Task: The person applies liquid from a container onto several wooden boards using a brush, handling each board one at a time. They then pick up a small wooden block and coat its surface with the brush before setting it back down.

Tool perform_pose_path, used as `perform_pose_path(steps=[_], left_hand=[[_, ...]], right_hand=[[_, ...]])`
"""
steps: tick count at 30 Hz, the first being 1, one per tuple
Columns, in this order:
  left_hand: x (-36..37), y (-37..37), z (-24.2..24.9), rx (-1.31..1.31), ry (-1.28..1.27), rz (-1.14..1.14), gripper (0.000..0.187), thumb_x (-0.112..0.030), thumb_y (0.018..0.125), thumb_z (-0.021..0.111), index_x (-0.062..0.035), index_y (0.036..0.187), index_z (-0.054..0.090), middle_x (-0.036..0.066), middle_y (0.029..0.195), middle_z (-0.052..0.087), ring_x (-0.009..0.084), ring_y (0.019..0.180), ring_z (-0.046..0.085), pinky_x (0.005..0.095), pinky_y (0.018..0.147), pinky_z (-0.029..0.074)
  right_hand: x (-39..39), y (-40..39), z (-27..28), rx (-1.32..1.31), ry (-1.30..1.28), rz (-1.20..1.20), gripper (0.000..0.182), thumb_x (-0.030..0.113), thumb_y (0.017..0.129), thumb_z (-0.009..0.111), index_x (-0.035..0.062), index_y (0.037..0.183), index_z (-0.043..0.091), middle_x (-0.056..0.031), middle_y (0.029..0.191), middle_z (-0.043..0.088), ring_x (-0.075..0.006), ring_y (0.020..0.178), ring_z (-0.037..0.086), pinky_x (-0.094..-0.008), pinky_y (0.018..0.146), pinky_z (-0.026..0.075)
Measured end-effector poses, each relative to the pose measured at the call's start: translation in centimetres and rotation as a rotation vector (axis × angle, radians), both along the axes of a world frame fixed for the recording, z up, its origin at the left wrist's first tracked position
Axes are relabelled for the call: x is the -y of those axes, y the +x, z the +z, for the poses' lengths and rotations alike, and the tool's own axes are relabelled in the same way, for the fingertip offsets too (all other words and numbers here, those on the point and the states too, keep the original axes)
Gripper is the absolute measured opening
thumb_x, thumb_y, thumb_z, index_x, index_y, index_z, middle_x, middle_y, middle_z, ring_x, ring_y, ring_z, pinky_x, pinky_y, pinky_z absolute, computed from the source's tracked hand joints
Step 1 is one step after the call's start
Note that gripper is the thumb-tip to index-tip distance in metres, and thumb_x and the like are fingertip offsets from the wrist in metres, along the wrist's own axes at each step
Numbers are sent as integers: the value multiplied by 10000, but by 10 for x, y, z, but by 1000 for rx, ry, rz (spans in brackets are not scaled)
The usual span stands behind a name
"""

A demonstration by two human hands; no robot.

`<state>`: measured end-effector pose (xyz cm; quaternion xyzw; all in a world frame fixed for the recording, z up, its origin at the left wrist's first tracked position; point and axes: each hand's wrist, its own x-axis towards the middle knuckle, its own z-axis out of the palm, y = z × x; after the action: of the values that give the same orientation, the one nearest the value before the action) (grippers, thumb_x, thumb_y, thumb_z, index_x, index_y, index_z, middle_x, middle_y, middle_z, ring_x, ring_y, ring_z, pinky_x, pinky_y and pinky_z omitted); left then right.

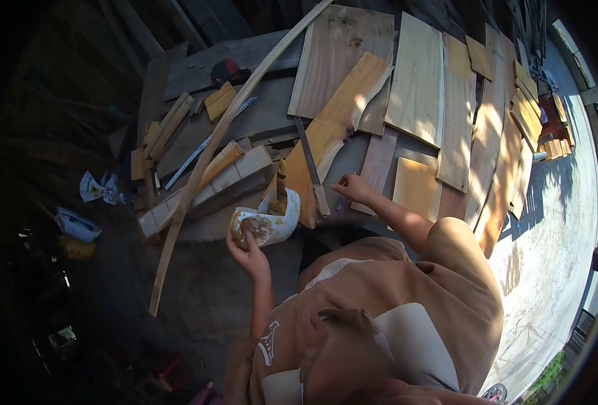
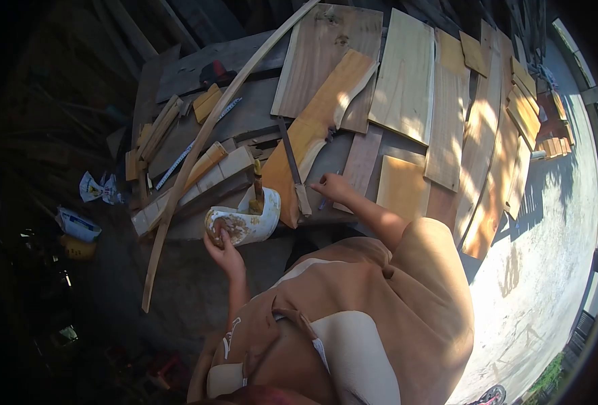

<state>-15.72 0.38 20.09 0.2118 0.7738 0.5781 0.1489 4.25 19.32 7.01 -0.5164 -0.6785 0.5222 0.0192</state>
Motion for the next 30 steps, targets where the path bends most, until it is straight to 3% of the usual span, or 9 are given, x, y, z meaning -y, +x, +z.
perform_pose_path(steps=[2,5,9,13,17,22,24,29,30], left_hand=[[7,3,-3,18,-11,41,391,-117,868,498,20,1203,349,133,1132,452,192,1007,470,293,838,396],[14,3,-19,28,8,115,338,-135,865,511,26,1132,381,116,1055,477,171,936,490,280,805,407],[12,12,-17,80,32,202,268,-162,860,527,23,1009,401,89,955,475,142,861,482,267,767,410],[10,17,-20,102,77,206,267,-172,867,514,24,1008,399,89,951,474,137,858,480,258,763,404],[5,17,-28,103,74,158,249,-160,867,508,19,1007,407,89,952,477,143,863,474,274,785,390],[-7,11,-41,71,130,82,278,-83,849,503,16,1087,397,98,1022,461,155,923,465,272,819,372],[-12,9,-48,19,236,0,302,-35,837,490,17,1116,388,99,1059,447,164,960,459,278,848,361],[-19,-1,-70,-118,236,-156,290,-10,848,463,22,1119,363,105,1158,424,176,1043,440,286,903,344],[-20,0,-70,-115,238,-156,230,0,813,479,5,1009,357,149,1149,422,220,1043,434,313,903,338]], right_hand=[[10,-20,-6,39,-219,39,481,402,714,630,-48,877,589,-157,642,611,-258,599,618,-344,598,478],[22,-40,-23,51,-228,160,455,368,679,664,-56,835,604,-174,641,608,-272,607,618,-348,620,477],[30,-45,-45,62,-12,114,402,345,660,686,-43,704,590,-189,721,614,-272,682,620,-342,611,467],[16,-37,2,49,34,97,389,328,650,700,-38,713,583,-181,684,599,-266,642,599,-344,584,455],[-35,-59,22,-43,198,51,407,301,687,694,-60,831,574,-193,718,604,-297,663,596,-362,603,459],[-86,-124,38,-399,-123,-235,467,332,768,623,-94,941,540,-189,850,598,-247,712,597,-340,628,462],[-89,-136,53,-494,325,-182,443,331,809,568,-82,968,540,-174,871,580,-217,771,582,-317,672,449],[-49,-99,76,-531,423,-184,362,295,854,505,-33,1002,544,-121,826,581,-186,771,550,-289,703,432],[-40,-88,73,-586,331,-246,380,311,846,515,-36,999,545,-111,819,580,-171,760,543,-283,693,431]])
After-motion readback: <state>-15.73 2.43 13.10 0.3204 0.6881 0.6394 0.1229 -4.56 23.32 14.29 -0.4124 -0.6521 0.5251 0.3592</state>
